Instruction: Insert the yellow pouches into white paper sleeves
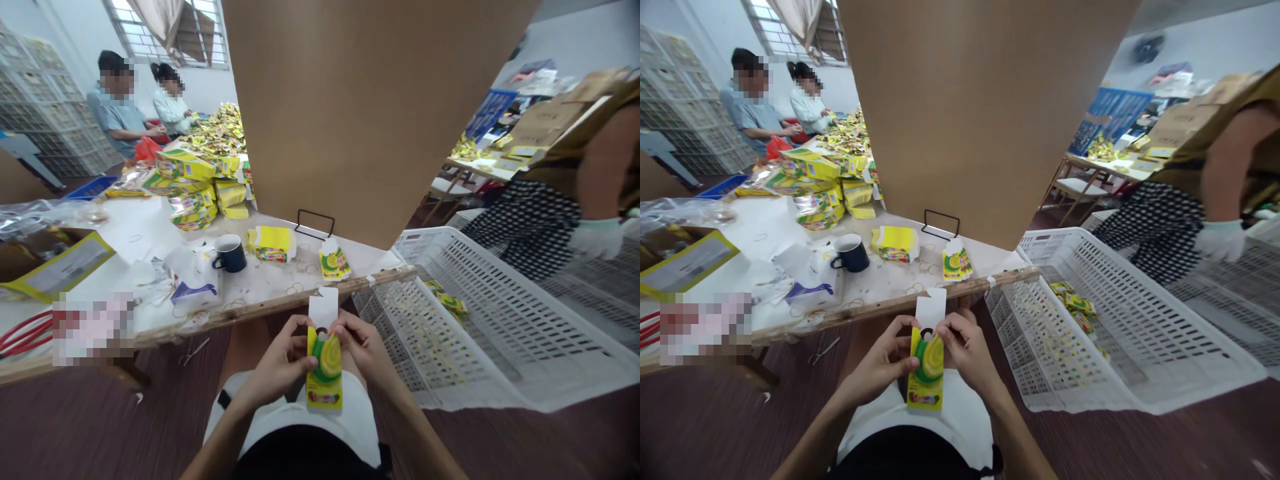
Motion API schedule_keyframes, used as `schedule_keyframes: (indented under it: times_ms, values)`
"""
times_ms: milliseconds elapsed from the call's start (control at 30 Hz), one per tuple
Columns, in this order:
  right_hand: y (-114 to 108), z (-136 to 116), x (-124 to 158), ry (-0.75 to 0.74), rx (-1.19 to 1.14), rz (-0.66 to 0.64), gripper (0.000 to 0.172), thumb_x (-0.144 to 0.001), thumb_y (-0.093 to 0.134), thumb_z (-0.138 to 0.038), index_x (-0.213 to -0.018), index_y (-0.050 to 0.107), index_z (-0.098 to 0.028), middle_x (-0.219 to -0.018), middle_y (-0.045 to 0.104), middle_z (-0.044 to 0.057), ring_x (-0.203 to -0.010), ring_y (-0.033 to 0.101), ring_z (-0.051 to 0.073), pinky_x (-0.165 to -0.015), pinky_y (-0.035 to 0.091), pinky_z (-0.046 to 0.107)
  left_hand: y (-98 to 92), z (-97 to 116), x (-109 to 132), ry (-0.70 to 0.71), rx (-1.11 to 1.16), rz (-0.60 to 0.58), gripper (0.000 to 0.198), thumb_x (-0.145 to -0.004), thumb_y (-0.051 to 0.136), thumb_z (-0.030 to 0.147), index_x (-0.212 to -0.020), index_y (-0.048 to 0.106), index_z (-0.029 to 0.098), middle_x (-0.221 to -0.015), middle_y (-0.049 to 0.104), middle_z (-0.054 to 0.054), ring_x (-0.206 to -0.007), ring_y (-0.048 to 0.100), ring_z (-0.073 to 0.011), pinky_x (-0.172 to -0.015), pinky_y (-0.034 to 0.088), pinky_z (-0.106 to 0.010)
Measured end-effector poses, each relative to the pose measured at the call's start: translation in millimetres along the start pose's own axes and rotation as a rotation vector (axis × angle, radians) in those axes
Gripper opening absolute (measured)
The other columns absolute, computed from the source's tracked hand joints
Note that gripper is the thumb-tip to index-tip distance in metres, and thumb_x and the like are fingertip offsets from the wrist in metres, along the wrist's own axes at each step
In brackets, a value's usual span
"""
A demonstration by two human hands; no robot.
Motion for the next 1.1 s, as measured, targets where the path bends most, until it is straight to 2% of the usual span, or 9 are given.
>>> schedule_keyframes:
  times_ms: [100, 167, 233, 300, 400, 533, 700, 967, 1100]
  values:
    - [-5.5, 1.0, 0.3, -0.022, -0.040, 0.125, 0.021, -0.090, 0.055, -0.036, -0.102, 0.063, -0.020, -0.087, 0.065, 0.005, -0.081, 0.061, 0.020, -0.074, 0.050, 0.032, 1.0, 1.9, -0.3, -0.006, -0.028, 0.024, 0.080, -0.075, 0.072, 0.027, -0.138, 0.023, 0.028, -0.093, 0.070, -0.008, -0.083, 0.068, -0.0236, -0.073, 0.049, -0.033]
    - [-7.3, 0.6, 0.3, -0.040, -0.057, 0.150, 0.027, -0.091, 0.054, -0.036, -0.114, 0.059, -0.023, -0.093, 0.065, 0.006, -0.086, 0.062, 0.020, -0.078, 0.051, 0.035, 1.7, 2.9, -0.9, -0.019, -0.066, 0.013, 0.074, -0.075, 0.071, 0.028, -0.137, 0.031, 0.024, -0.095, 0.070, -0.010, -0.085, 0.068, -0.0254, -0.074, 0.049, -0.034]
    - [-8.0, -5.7, -0.2, -0.100, 0.019, 0.118, 0.027, -0.093, 0.050, -0.040, -0.108, 0.065, -0.024, -0.101, 0.064, 0.007, -0.096, 0.060, 0.022, -0.086, 0.048, 0.039, -2.2, 4.0, -1.5, -0.011, -0.110, 0.038, 0.058, -0.076, 0.070, 0.027, -0.128, 0.045, 0.020, -0.096, 0.070, -0.011, -0.086, 0.067, -0.0255, -0.074, 0.049, -0.033]
    - [-10.1, -12.2, -0.4, -0.144, 0.106, 0.092, 0.036, -0.093, 0.045, -0.047, -0.098, 0.071, -0.022, -0.105, 0.062, 0.009, -0.102, 0.056, 0.025, -0.090, 0.045, 0.041, -8.9, 4.7, -1.7, 0.019, -0.139, 0.100, 0.052, -0.076, 0.070, 0.025, -0.124, 0.050, 0.020, -0.096, 0.070, -0.010, -0.085, 0.067, -0.0244, -0.074, 0.049, -0.032]
    - [-6.8, -5.8, -1.2, -0.014, 0.117, 0.025, 0.034, -0.089, 0.053, -0.046, -0.106, 0.069, -0.021, -0.093, 0.063, 0.007, -0.087, 0.060, 0.022, -0.075, 0.050, 0.035, -14.2, 1.6, -0.7, 0.046, -0.154, 0.165, 0.055, -0.075, 0.069, 0.022, -0.127, 0.049, 0.022, -0.099, 0.071, -0.009, -0.088, 0.066, -0.0240, -0.079, 0.048, -0.033]
    - [7.3, 8.2, 0.6, 0.178, 0.097, -0.033, 0.032, -0.080, 0.063, -0.024, -0.112, 0.057, -0.021, -0.070, 0.063, -0.002, -0.065, 0.062, 0.017, -0.059, 0.050, 0.028, -9.5, -4.5, 0.7, 0.034, -0.125, 0.144, 0.057, -0.079, 0.063, 0.018, -0.133, 0.044, 0.024, -0.108, 0.068, -0.010, -0.098, 0.063, -0.0234, -0.087, 0.046, -0.034]
    - [7.2, 9.2, 0.5, 0.189, 0.188, 0.043, 0.029, -0.078, 0.059, -0.020, -0.107, 0.054, -0.021, -0.066, 0.061, -0.003, -0.055, 0.059, 0.016, -0.052, 0.047, 0.026, -7.6, -4.9, -0.7, 0.015, -0.142, 0.094, 0.055, -0.080, 0.061, 0.016, -0.131, 0.042, 0.023, -0.104, 0.068, -0.009, -0.096, 0.064, -0.0234, -0.086, 0.046, -0.035]
    - [9.0, 4.8, 0.2, 0.143, 0.255, 0.029, 0.027, -0.081, 0.059, -0.024, -0.107, 0.054, -0.020, -0.053, 0.052, -0.007, -0.045, 0.048, 0.013, -0.046, 0.037, 0.022, -9.5, -0.7, -1.5, 0.006, -0.132, 0.103, 0.054, -0.080, 0.064, 0.020, -0.130, 0.043, 0.021, -0.101, 0.070, -0.010, -0.093, 0.065, -0.0242, -0.084, 0.047, -0.035]
    - [1.0, 5.6, 1.7, 0.081, 0.209, 0.089, 0.022, -0.088, 0.055, -0.033, -0.102, 0.065, -0.019, -0.075, 0.064, 0.003, -0.064, 0.058, 0.017, -0.056, 0.045, 0.026, -5.9, 0.6, -1.5, -0.008, -0.122, 0.083, 0.054, -0.077, 0.068, 0.022, -0.126, 0.046, 0.020, -0.095, 0.071, -0.009, -0.086, 0.067, -0.0239, -0.078, 0.049, -0.034]
Point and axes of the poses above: each hand's wrist, its own x-axis away from the middle knuckle, its own y-axis out of the palm, z = x × y, the point moved 8 cm from there along -x, towards the middle knuckle
